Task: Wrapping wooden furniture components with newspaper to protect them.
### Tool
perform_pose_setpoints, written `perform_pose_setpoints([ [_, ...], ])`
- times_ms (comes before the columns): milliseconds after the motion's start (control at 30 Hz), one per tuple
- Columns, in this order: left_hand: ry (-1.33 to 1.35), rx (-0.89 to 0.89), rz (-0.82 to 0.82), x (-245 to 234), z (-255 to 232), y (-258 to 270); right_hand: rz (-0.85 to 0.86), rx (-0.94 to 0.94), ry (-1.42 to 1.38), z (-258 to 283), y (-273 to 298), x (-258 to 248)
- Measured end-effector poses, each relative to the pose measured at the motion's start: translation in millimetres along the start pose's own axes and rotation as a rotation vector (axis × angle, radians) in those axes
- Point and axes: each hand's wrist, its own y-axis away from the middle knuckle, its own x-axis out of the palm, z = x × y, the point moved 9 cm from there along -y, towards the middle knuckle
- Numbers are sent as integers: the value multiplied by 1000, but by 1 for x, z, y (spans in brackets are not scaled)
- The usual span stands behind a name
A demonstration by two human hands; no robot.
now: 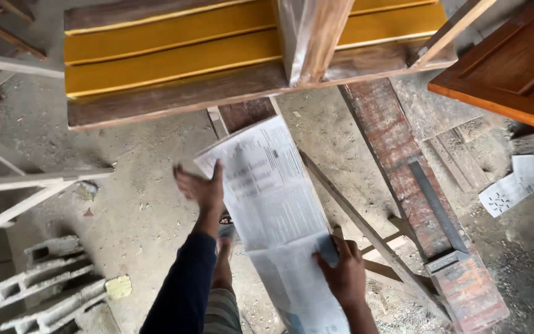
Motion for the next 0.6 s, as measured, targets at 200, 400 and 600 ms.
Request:
perform_pose_setpoints([
  [200,897,-712,1277,134,140,73,-77,111,65,-18,3,9],
  [400,685,-235,1287,48,20,44,-265,77,143,-28,11,14],
  [600,907,-51,1095,25,-61,-24,-131,117,-585,2,3,5],
])
